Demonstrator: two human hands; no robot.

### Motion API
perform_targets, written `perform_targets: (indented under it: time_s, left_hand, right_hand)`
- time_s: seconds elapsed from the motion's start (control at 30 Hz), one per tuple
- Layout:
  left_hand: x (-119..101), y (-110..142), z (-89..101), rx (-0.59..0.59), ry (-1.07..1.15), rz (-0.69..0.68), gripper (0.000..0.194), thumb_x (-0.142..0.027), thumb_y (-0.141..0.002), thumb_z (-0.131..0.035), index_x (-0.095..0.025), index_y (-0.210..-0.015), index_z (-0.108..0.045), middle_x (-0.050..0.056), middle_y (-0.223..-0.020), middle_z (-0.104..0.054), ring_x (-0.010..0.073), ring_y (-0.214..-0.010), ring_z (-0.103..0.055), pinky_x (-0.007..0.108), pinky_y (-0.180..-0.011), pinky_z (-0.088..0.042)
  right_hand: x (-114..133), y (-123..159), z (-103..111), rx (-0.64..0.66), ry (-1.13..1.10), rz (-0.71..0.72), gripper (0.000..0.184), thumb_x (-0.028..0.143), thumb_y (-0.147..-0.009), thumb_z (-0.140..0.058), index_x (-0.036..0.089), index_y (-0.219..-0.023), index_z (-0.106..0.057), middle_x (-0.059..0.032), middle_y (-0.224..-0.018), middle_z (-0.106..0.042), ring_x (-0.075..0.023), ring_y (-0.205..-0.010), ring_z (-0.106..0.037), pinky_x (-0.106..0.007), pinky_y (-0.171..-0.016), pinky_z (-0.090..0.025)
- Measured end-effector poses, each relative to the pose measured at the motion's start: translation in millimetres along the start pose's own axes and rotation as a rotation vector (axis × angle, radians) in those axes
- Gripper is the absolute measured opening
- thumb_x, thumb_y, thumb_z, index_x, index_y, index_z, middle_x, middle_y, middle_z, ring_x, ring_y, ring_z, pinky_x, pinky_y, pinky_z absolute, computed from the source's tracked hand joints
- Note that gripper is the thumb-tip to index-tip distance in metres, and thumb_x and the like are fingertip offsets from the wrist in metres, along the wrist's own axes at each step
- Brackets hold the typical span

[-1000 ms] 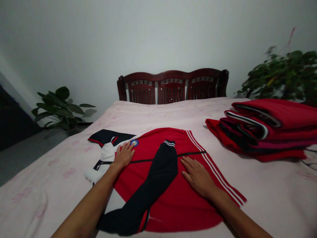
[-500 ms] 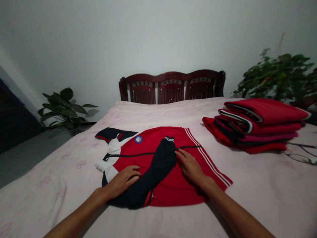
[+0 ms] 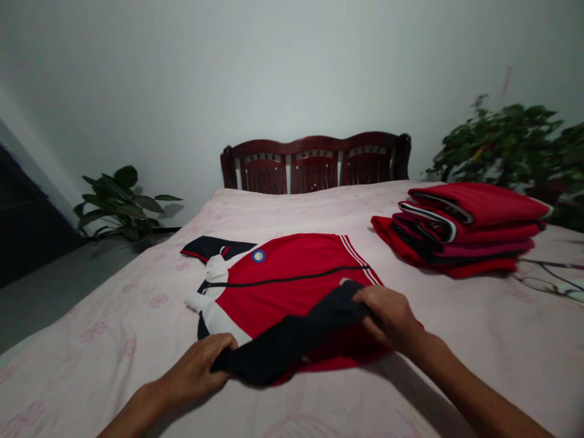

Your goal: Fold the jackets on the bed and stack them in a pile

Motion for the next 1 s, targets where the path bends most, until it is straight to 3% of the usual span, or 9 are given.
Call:
perform_targets:
  time_s: [0.07, 0.17, 0.27, 0.37, 0.53, 0.67, 0.77, 0.87, 1.0]
  left_hand:
    - [-1, 5, -3.6, -0.003, -0.078, -0.108, 0.045, -0.005, -0.067, -0.048, -0.025, -0.105, -0.059, 0.002, -0.1, -0.065, 0.0195, -0.095, -0.06, 0.032, -0.086, -0.046]
    - [1, 10, -4.2, -0.043, -0.16, -0.203, 0.062, -0.002, -0.064, -0.048, -0.029, -0.12, -0.058, 0.004, -0.112, -0.064, 0.0226, -0.104, -0.059, 0.037, -0.096, -0.046]
    - [10, 13, -0.2, -0.092, -0.186, -0.192, 0.054, -0.003, -0.07, -0.048, -0.03, -0.115, -0.061, 0.005, -0.12, -0.063, 0.0234, -0.111, -0.059, 0.036, -0.098, -0.048]
    - [22, 16, 2.2, -0.19, -0.176, -0.157, 0.035, -0.009, -0.08, -0.05, -0.03, -0.105, -0.065, 0.005, -0.124, -0.065, 0.0238, -0.116, -0.059, 0.035, -0.1, -0.049]
    - [36, 20, 2.4, -0.307, -0.045, -0.078, 0.019, -0.029, -0.093, -0.052, -0.029, -0.106, -0.065, 0.006, -0.118, -0.07, 0.0235, -0.113, -0.064, 0.034, -0.101, -0.05]
    - [42, 9, 19.5, -0.316, 0.105, 0.06, 0.028, -0.039, -0.097, -0.042, -0.025, -0.104, -0.066, 0.005, -0.102, -0.073, 0.0209, -0.093, -0.068, 0.029, -0.085, -0.055]
    - [49, -19, 47.3, -0.439, 0.129, 0.113, 0.034, -0.042, -0.095, -0.04, -0.023, -0.108, -0.066, 0.004, -0.101, -0.074, 0.0217, -0.093, -0.068, 0.03, -0.084, -0.054]
    - [59, -60, 67.6, -0.551, 0.039, 0.176, 0.038, -0.043, -0.094, -0.039, -0.023, -0.115, -0.064, 0.003, -0.11, -0.074, 0.0231, -0.102, -0.068, 0.032, -0.09, -0.053]
    - [79, -104, 55.5, -0.368, -0.278, 0.325, 0.035, -0.035, -0.097, -0.036, -0.026, -0.115, -0.065, 0.006, -0.109, -0.075, 0.0249, -0.099, -0.07, 0.034, -0.083, -0.052]
  right_hand:
    - [10, 29, 9, 0.214, -0.028, 0.026, 0.027, 0.017, -0.085, -0.054, 0.021, -0.111, -0.062, -0.0068, -0.091, -0.071, -0.0195, -0.084, -0.066, -0.032, -0.076, -0.054]
    - [14, 69, 9, 0.455, -0.112, -0.037, 0.053, 0.02, -0.08, -0.057, 0.022, -0.133, -0.055, -0.0123, -0.122, -0.066, -0.0244, -0.111, -0.062, -0.039, -0.093, -0.052]
    - [4, 92, 6, 0.496, -0.074, -0.201, 0.073, 0.013, -0.073, -0.053, 0.025, -0.145, -0.047, -0.0131, -0.144, -0.054, -0.0278, -0.132, -0.05, -0.046, -0.107, -0.043]
    - [-7, 96, -2, 0.51, 0.003, -0.357, 0.07, 0.01, -0.071, -0.05, 0.025, -0.138, -0.056, -0.0128, -0.139, -0.058, -0.0284, -0.127, -0.054, -0.047, -0.104, -0.044]
    - [-11, 71, -6, 0.488, 0.109, -0.353, 0.022, 0.014, -0.076, -0.051, 0.02, -0.09, -0.068, -0.0096, -0.087, -0.069, -0.0244, -0.083, -0.063, -0.039, -0.076, -0.047]
    - [-32, 26, 13, 0.441, 0.131, -0.326, 0.014, 0.018, -0.076, -0.057, 0.022, -0.086, -0.065, -0.0066, -0.085, -0.069, -0.0226, -0.081, -0.063, -0.034, -0.074, -0.044]
    - [-68, -17, 16, 0.481, 0.175, -0.411, 0.018, 0.02, -0.076, -0.058, 0.023, -0.092, -0.067, -0.0063, -0.091, -0.072, -0.0236, -0.087, -0.066, -0.032, -0.076, -0.044]
    - [-105, -47, -9, 0.582, 0.208, -0.491, 0.021, 0.02, -0.081, -0.055, 0.023, -0.096, -0.069, -0.0075, -0.097, -0.074, -0.0245, -0.09, -0.067, -0.031, -0.074, -0.044]
    - [-132, -46, -64, 0.68, 0.238, -0.539, 0.031, 0.015, -0.081, -0.054, 0.018, -0.108, -0.069, -0.0144, -0.11, -0.072, -0.0272, -0.096, -0.068, -0.034, -0.078, -0.047]
Point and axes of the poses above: each hand's wrist, its own y-axis away from the middle knuckle, its own z-axis out of the back of the hand, x = y × z, the point moved 3 cm from there along -y, towards the middle knuckle
